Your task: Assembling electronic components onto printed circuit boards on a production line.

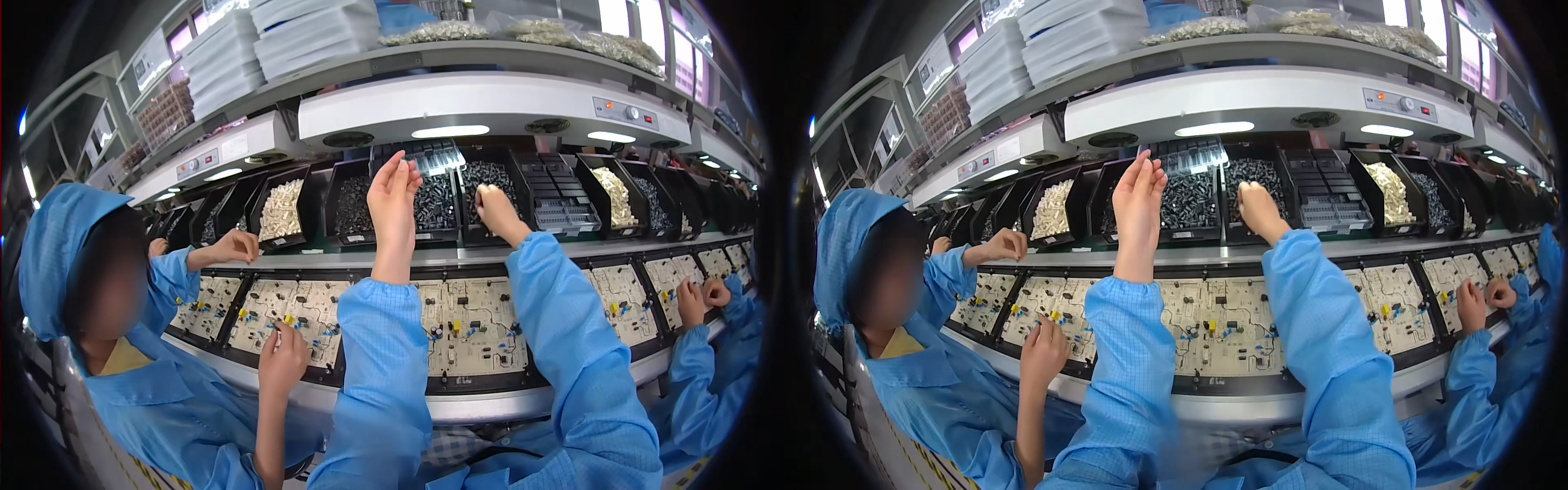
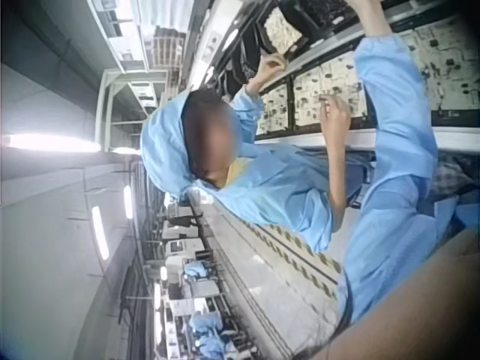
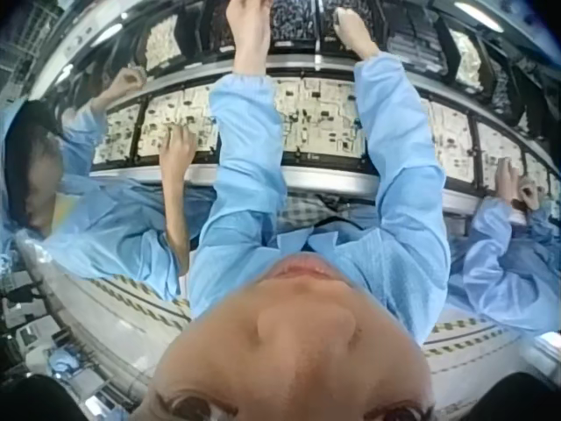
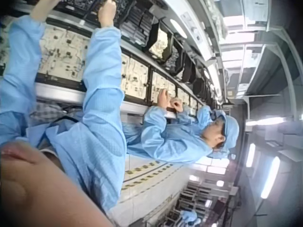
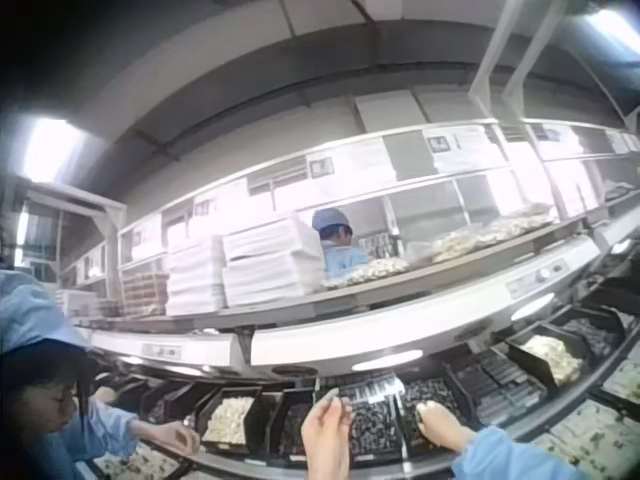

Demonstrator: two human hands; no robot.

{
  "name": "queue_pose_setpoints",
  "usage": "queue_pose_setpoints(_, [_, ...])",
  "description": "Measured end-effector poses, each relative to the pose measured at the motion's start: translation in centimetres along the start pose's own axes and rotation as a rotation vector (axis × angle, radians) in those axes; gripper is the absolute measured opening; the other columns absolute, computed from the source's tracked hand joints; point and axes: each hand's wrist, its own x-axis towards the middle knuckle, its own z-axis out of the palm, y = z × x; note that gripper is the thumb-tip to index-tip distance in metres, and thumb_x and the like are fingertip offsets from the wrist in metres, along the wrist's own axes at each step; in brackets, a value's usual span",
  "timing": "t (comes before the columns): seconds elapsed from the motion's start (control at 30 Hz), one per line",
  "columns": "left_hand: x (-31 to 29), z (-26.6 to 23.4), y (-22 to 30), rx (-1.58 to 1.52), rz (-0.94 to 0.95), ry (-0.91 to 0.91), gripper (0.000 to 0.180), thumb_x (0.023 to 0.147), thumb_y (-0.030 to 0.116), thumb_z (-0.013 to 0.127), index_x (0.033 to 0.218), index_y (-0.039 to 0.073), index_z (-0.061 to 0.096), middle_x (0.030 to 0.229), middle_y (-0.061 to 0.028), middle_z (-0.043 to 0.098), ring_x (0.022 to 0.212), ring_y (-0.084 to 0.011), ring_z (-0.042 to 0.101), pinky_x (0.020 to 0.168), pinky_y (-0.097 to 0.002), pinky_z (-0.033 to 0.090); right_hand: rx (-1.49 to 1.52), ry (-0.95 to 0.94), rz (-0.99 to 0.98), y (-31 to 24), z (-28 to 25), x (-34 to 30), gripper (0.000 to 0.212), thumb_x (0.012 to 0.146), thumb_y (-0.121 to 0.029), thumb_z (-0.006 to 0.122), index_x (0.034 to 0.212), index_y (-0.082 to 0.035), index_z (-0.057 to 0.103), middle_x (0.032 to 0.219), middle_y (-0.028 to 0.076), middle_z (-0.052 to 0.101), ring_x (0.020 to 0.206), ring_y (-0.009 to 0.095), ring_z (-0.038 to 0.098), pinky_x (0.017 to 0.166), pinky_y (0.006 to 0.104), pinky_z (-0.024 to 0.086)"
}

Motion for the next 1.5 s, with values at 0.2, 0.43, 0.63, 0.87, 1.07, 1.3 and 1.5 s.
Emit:
queue_pose_setpoints(0.2, [-0.3, 0.8, -1.5, -0.003, -0.062, -0.059, 0.028, 0.094, 0.006, 0.052, 0.120, -0.005, 0.049, 0.100, -0.0121, 0.059, 0.084, -0.0144, 0.058, 0.080, -0.0276, 0.052, 0.132, 0.115, -0.140, 2.6, -5.9, -1.5, 0.010, 0.076, 0.003, 0.055, 0.085, -0.001, 0.055, 0.075, 0.019, 0.059, 0.073, 0.034, 0.060, 0.065, 0.0382, 0.047])
queue_pose_setpoints(0.43, [-1.6, 3.2, -3.5, 0.182, -0.133, -0.222, 0.033, 0.093, 0.007, 0.053, 0.122, -0.007, 0.049, 0.096, -0.0117, 0.061, 0.086, -0.0155, 0.060, 0.082, -0.0270, 0.051, 0.285, 0.007, 0.258, 4.6, -15.8, -9.3, 0.015, 0.085, -0.004, 0.060, 0.099, 0.001, 0.058, 0.071, 0.003, 0.060, 0.070, 0.009, 0.061, 0.063, 0.0218, 0.048])
queue_pose_setpoints(0.63, [-5.6, 6.2, -6.7, 0.480, -0.311, -0.598, 0.027, 0.089, 0.010, 0.059, 0.112, -0.005, 0.060, 0.091, -0.0091, 0.066, 0.081, -0.0130, 0.062, 0.077, -0.0246, 0.052, 0.263, 0.102, 0.276, 9.7, -18.5, -14.0, 0.012, 0.083, -0.007, 0.062, 0.091, 0.001, 0.060, 0.068, 0.005, 0.061, 0.065, 0.011, 0.060, 0.060, 0.0239, 0.047])
queue_pose_setpoints(0.87, [-10.1, 8.0, -10.4, 0.720, -0.514, -0.860, 0.024, 0.084, 0.006, 0.065, 0.106, -0.004, 0.064, 0.083, -0.0083, 0.067, 0.076, -0.0114, 0.064, 0.068, -0.0223, 0.052, -0.022, 0.027, 0.206, 10.8, -20.7, -15.7, 0.011, 0.085, -0.007, 0.061, 0.092, 0.000, 0.058, 0.070, 0.006, 0.060, 0.063, 0.013, 0.058, 0.059, 0.0251, 0.046])
queue_pose_setpoints(1.07, [-13.1, 9.3, -11.9, 0.834, -0.545, -1.002, 0.023, 0.083, 0.007, 0.065, 0.103, -0.005, 0.064, 0.081, -0.0075, 0.067, 0.075, -0.0099, 0.064, 0.068, -0.0214, 0.051, -0.049, 0.043, 0.111, 11.4, -20.6, -15.6, 0.010, 0.084, -0.007, 0.061, 0.092, -0.001, 0.058, 0.067, 0.008, 0.058, 0.060, 0.017, 0.056, 0.056, 0.0272, 0.044])
queue_pose_setpoints(1.3, [-19.8, 12.1, -13.8, 0.813, -0.217, -1.267, 0.015, 0.073, 0.012, 0.071, 0.082, 0.000, 0.068, 0.075, -0.0138, 0.064, 0.074, -0.0301, 0.063, 0.071, -0.0373, 0.049, -0.039, 0.027, 0.101, 11.9, -19.5, -16.1, 0.013, 0.082, -0.009, 0.062, 0.091, -0.001, 0.058, 0.068, 0.012, 0.061, 0.059, 0.021, 0.059, 0.054, 0.0315, 0.045])
queue_pose_setpoints(1.5, [-22.1, 12.7, -14.2, 1.130, 0.036, -1.273, 0.014, 0.070, 0.021, 0.074, 0.079, 0.011, 0.070, 0.085, -0.0043, 0.060, 0.090, -0.0230, 0.054, 0.078, -0.0356, 0.037, -0.073, 0.045, 0.108, 13.0, -19.3, -16.9, 0.014, 0.081, -0.010, 0.061, 0.091, -0.001, 0.059, 0.065, 0.012, 0.058, 0.060, 0.025, 0.059, 0.056, 0.0340, 0.045])
